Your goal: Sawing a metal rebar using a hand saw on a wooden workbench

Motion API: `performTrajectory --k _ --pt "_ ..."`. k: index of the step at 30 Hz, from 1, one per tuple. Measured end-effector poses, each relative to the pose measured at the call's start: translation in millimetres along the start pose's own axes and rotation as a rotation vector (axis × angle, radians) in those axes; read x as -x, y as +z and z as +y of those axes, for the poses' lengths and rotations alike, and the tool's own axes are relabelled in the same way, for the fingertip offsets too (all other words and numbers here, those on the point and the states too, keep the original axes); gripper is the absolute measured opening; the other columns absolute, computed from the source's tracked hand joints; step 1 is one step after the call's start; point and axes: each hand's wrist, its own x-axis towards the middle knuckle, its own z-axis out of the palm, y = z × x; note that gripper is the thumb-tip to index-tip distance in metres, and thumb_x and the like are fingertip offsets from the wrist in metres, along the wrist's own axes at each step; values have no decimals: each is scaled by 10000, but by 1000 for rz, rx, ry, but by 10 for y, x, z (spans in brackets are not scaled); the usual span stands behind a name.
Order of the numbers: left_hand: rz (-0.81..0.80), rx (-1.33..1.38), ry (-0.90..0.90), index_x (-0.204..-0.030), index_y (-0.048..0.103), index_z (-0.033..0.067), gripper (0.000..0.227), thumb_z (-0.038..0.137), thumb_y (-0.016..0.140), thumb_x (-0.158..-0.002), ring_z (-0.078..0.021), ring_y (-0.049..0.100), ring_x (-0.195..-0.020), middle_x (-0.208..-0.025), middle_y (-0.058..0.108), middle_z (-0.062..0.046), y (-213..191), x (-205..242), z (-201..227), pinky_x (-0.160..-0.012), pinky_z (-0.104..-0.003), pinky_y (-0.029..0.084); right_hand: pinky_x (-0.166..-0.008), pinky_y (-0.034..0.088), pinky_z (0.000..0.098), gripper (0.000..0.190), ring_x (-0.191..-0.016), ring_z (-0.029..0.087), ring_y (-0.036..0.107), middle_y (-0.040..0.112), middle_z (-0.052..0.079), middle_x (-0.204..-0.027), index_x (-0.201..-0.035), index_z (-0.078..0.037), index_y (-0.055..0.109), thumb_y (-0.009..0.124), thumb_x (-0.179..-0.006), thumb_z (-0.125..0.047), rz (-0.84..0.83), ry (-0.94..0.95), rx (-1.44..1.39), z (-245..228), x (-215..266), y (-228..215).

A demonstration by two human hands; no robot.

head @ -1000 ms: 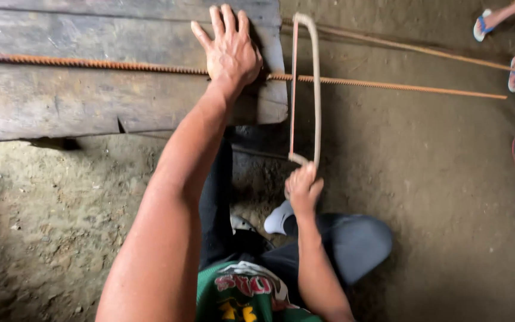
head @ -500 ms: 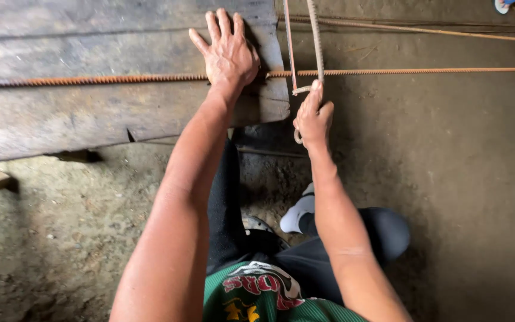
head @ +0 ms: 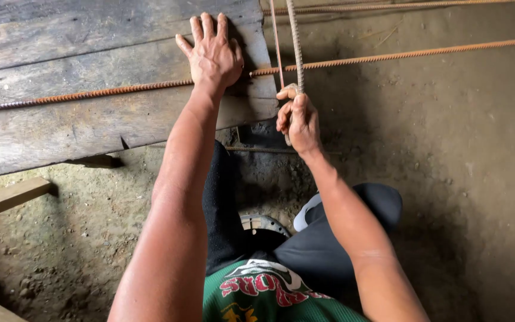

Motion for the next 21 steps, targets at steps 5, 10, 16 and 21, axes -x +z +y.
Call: performTrajectory --k 5,10,16,21 --pt "164 146 6 -1348 523 152 418 370 453 -997 -369 328 -1409 -1456 448 -159 90 -9 -87 -1068 -801 195 -431 389 252 684 -472 144 517 498 33 -569 -952 -65 562 314 -979 -701 124 124 -154 95 23 9" --pt "193 172 -25 -1312 554 152 390 332 463 -979 -353 335 -1399 -1413 468 -147 123 -12 -107 -1075 -793 192 -463 361 250 628 -455 117 418 392 11 -541 -881 -66 523 331 -1020 -647 81 51 -129 160 101 98" --pt "196 107 -7 -1302 562 150 434 314 559 -900 -356 341 -1373 -1374 465 -163 73 37 -151 -1049 -785 220 -348 263 259 660 -344 115 344 316 -8 -435 -562 -154 383 309 -1006 -636 261 128 -70 248 67 161" --pt "321 75 60 -1148 590 126 297 286 549 -901 -369 406 -1298 -1275 519 -173 79 33 -74 -993 -730 247 -360 297 283 656 -329 137 383 403 31 -412 -549 -160 417 353 -1005 -627 288 164 48 128 147 73"
